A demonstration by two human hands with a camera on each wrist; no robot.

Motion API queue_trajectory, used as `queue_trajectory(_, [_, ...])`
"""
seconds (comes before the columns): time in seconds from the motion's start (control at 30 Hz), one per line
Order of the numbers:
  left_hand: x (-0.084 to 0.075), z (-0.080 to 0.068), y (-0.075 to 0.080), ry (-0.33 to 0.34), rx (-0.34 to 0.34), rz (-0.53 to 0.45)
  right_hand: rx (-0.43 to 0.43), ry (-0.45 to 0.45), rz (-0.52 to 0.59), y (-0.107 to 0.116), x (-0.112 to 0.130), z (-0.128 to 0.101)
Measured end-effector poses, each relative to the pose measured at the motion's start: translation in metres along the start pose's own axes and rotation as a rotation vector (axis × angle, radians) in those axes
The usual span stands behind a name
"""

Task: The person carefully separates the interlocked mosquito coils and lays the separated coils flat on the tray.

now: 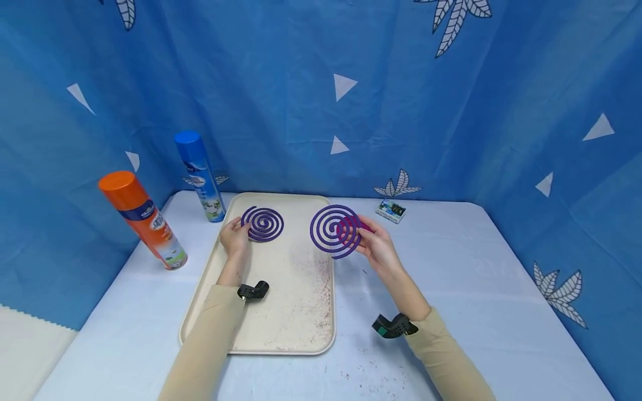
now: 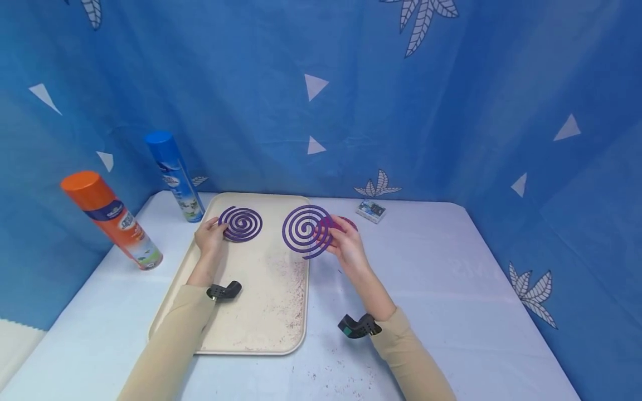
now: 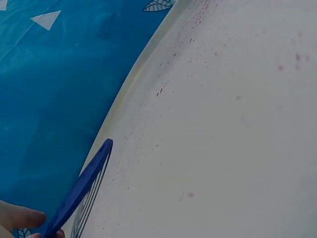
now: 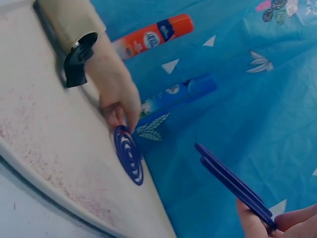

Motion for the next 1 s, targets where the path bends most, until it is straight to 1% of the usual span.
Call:
queue_trajectory(0.03, [-0.001,0.000,0.002,-0.011,-0.012,0.010,-0.011,-0.006,-0.005,0.001,-0.004,0.004])
queue_trajectory(0.2, [-0.004,-0.003,0.008,-0.065,-0.046,-0.004,-0.059,-0.039,-0.015,0.003,-0.025,0.025])
queue_trajectory(0.3, [-0.007,-0.006,0.009,-0.080,-0.060,-0.014,-0.069,-0.048,-0.019,0.000,-0.034,0.039])
queue_trajectory(0.43, [-0.008,-0.008,0.006,-0.091,-0.062,-0.050,-0.069,-0.034,-0.035,-0.007,-0.044,0.059])
queue_trajectory(0.57, [-0.010,-0.008,0.002,-0.121,-0.069,-0.076,-0.055,-0.030,-0.057,-0.015,-0.054,0.076])
queue_trajectory(0.7, [-0.015,-0.010,0.000,-0.145,-0.082,-0.098,-0.016,-0.035,-0.062,-0.023,-0.063,0.087])
queue_trajectory(0.77, [-0.017,-0.010,0.001,-0.155,-0.093,-0.097,-0.015,-0.024,-0.063,-0.025,-0.066,0.091])
queue_trajectory(0.83, [-0.018,-0.010,0.001,-0.165,-0.101,-0.095,-0.043,-0.011,-0.074,-0.024,-0.070,0.098])
queue_trajectory(0.87, [-0.018,-0.010,0.002,-0.169,-0.105,-0.094,-0.032,-0.002,-0.065,-0.025,-0.071,0.101])
queue_trajectory(0.9, [-0.019,-0.009,0.002,-0.173,-0.109,-0.095,0.000,0.020,-0.045,-0.020,-0.078,0.114])
queue_trajectory(0.97, [-0.019,-0.008,0.003,-0.178,-0.112,-0.102,0.004,0.023,-0.065,-0.009,-0.094,0.139])
queue_trajectory(1.0, [-0.019,-0.008,0.003,-0.179,-0.107,-0.113,0.011,0.019,-0.066,0.000,-0.104,0.156])
Point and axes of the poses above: each hand's wrist, its own z-axis towards the middle knuckle, its own y-axis out of the back of the hand, x = y × z, the point moved 8 cm from there along z, towards the middle knuckle, and after that the axes turned 9 degrees about z, right-handed, at the moved point
